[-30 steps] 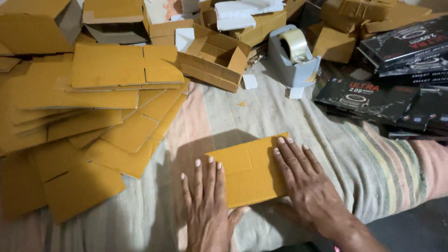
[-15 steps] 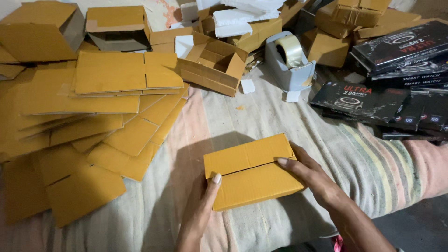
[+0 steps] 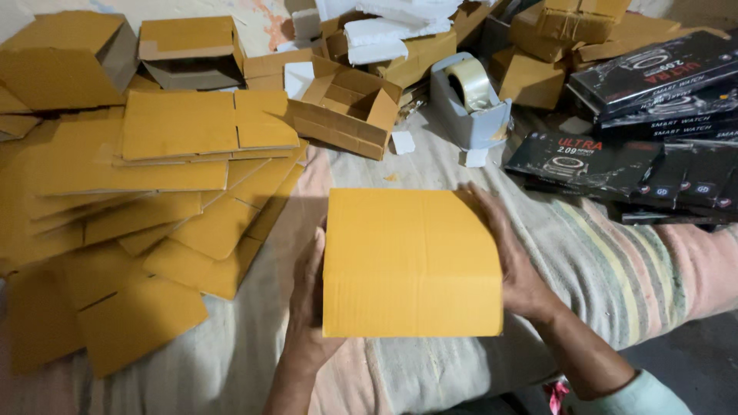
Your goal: The person folds flat die-cut cardboard blanks into mailer boxes, pressing the sides and flaps to shape each box and stacking the finished boxes on the pile. They repeat the folding cycle with one blank at a time across the episode.
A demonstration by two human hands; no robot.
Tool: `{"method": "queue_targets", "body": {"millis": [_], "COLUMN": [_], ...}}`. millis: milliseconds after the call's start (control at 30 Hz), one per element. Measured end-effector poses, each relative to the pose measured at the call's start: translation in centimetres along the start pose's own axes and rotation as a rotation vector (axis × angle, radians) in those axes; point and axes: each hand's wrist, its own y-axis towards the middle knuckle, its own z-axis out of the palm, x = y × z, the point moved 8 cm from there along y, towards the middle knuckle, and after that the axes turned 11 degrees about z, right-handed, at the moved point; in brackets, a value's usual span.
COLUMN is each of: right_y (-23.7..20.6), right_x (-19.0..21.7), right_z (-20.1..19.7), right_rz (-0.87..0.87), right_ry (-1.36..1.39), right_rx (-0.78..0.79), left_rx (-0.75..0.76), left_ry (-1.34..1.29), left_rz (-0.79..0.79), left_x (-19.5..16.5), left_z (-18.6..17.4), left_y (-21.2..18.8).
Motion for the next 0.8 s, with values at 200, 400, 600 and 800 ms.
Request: {"method": "queue_targets", "body": {"millis": [200, 400, 600, 800], "right_y": [-2.2, -1.8, -9.7, -12.1], "right_x": [0.4, -6.1, -0.3, 0.6], "right_z": [-0.3, 1.9, 5.0, 4.2], "right_rz": [-0.569, -0.021, -0.901, -0.647], "right_ry": [-0.742, -0.722, -0.815, -0.627], "right_rx": [-0.236, 0.38, 0.554, 0.409], "left_rx": [0.288, 0.127, -0.226, -0.261], "left_ry": [0.21, 0.1, -0.781, -1.064], "left_rz": [0.002, -0.144, -0.56, -0.548], "left_x": [1.7, 2.9, 5.3, 6.9], "left_z": [1.9, 2.2, 4.2, 7.2], "left_y": [-2.3, -5.2, -9.3, -10.3]}}
